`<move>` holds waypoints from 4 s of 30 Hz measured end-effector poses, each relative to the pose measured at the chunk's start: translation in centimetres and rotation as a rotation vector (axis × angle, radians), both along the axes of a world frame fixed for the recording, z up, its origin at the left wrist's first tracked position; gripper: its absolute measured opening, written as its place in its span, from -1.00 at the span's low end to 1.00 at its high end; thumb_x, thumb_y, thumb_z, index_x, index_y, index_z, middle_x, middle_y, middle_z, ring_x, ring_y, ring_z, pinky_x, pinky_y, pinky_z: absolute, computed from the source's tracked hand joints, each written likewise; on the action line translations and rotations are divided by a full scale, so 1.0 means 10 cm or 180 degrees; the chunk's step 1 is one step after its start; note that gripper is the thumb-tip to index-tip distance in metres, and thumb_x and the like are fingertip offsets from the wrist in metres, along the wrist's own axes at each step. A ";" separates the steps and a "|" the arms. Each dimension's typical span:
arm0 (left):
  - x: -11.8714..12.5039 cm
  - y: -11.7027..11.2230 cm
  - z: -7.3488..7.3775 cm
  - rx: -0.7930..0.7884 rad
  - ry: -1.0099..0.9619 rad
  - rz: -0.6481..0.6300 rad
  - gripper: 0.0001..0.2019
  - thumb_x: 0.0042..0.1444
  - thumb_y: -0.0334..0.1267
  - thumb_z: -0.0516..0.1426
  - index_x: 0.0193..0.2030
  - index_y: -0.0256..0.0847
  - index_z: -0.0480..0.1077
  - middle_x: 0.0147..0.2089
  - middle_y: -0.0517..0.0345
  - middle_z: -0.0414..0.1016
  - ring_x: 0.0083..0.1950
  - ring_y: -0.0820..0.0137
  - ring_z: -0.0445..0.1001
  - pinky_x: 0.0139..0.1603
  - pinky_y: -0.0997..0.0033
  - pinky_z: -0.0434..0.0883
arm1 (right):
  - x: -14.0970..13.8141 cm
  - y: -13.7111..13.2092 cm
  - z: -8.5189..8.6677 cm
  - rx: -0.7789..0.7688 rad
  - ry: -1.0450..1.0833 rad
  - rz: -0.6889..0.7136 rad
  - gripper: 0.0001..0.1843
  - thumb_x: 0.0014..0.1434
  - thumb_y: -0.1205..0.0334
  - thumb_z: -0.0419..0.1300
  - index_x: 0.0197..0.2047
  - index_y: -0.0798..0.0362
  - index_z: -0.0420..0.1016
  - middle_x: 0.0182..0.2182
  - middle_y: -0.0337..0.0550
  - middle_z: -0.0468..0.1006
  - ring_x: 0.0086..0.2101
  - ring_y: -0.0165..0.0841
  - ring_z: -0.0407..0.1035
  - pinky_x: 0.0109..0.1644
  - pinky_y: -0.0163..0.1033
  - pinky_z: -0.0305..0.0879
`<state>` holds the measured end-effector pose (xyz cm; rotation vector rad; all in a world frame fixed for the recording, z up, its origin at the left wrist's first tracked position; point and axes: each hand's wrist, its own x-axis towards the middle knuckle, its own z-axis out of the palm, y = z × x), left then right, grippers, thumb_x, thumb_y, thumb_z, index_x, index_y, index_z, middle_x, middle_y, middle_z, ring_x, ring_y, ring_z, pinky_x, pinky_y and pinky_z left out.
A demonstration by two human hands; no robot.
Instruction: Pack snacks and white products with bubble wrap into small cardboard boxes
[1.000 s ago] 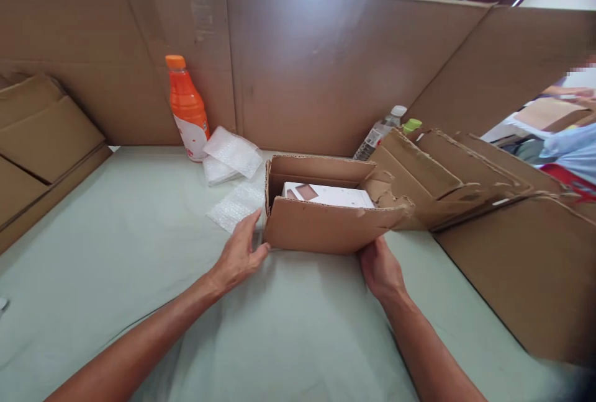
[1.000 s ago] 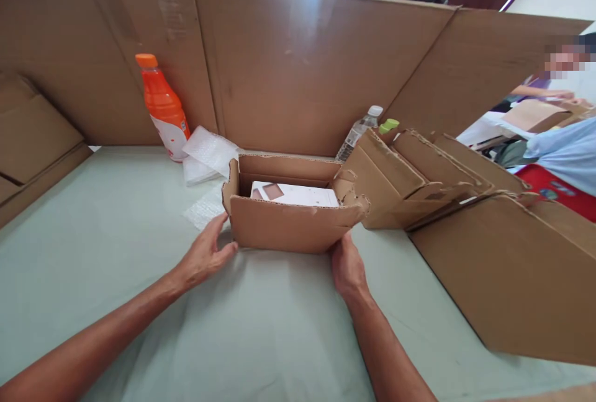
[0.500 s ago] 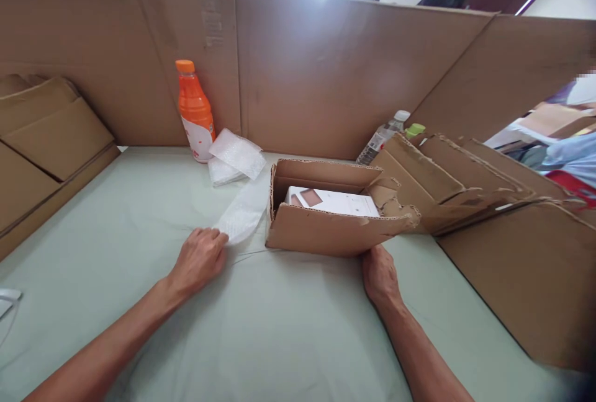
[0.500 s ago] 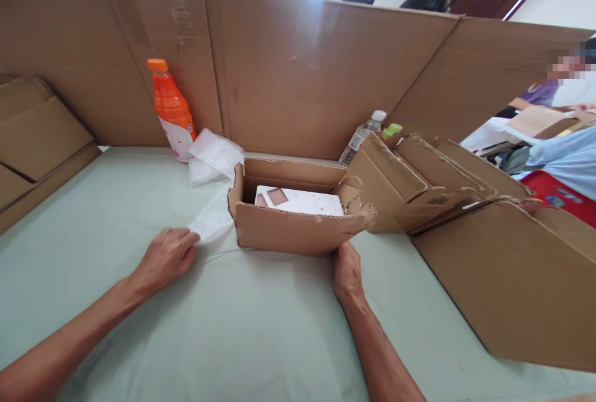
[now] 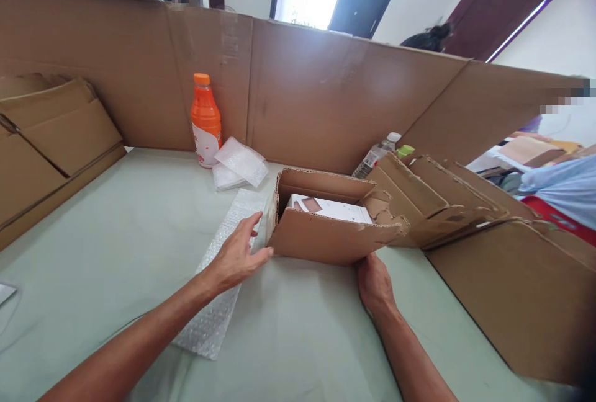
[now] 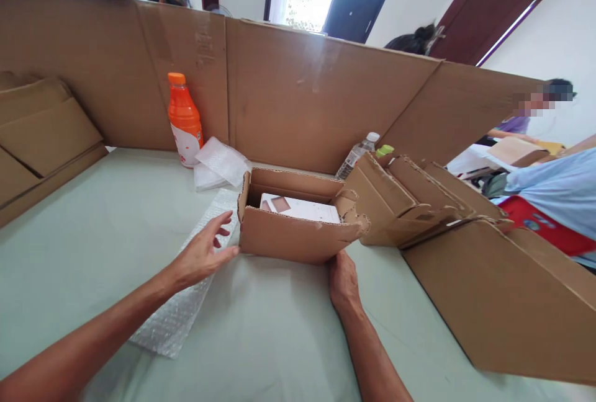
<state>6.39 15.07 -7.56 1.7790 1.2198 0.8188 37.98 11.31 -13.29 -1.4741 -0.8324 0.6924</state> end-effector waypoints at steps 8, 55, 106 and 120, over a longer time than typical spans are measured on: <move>0.06 0.22 -0.29 0.0160 -0.0658 0.0597 -0.38 0.03 -0.23 0.18 0.27 -0.21 0.24 0.13 -0.08 0.40 0.07 0.19 0.41 -0.09 0.23 0.45 | -0.37 0.34 0.21 -0.0346 0.0493 0.0730 -0.69 -0.01 -0.07 0.20 -0.37 0.01 0.52 -0.35 -0.19 0.62 -0.27 -0.25 0.36 -0.19 -0.20 0.33; -1.16 -1.40 -0.48 -0.0019 0.0811 0.1280 -0.41 0.21 -0.14 0.00 0.36 -0.31 0.18 -0.29 0.13 0.51 -0.28 0.27 0.49 -0.16 0.24 0.43 | -2.22 -0.68 0.02 -0.0772 0.0064 0.3041 -0.66 0.17 0.16 0.19 0.01 0.03 0.37 -0.40 -0.29 0.44 -0.47 -0.44 0.32 -0.54 -0.37 0.28; -1.17 -1.35 -0.59 0.1276 0.0894 0.0883 -0.66 0.27 -0.24 0.10 0.17 -0.17 0.38 0.09 -0.07 0.52 0.12 0.16 0.48 0.15 0.10 0.42 | -2.09 -0.86 0.23 0.0813 -0.3763 0.3351 -0.67 0.24 0.28 0.25 0.08 0.05 0.47 0.06 0.09 0.56 -0.06 -0.09 0.42 0.00 0.06 0.32; -1.19 -1.38 -0.58 0.0820 0.0754 0.0986 -0.65 0.28 -0.17 0.09 0.15 -0.22 0.42 -0.13 -0.02 0.57 -0.09 0.20 0.49 0.01 0.08 0.44 | -2.17 -0.92 0.30 0.0714 -0.4010 0.3139 -0.58 0.21 0.23 0.28 0.14 0.06 0.44 0.05 0.12 0.54 -0.04 -0.04 0.41 0.00 0.07 0.28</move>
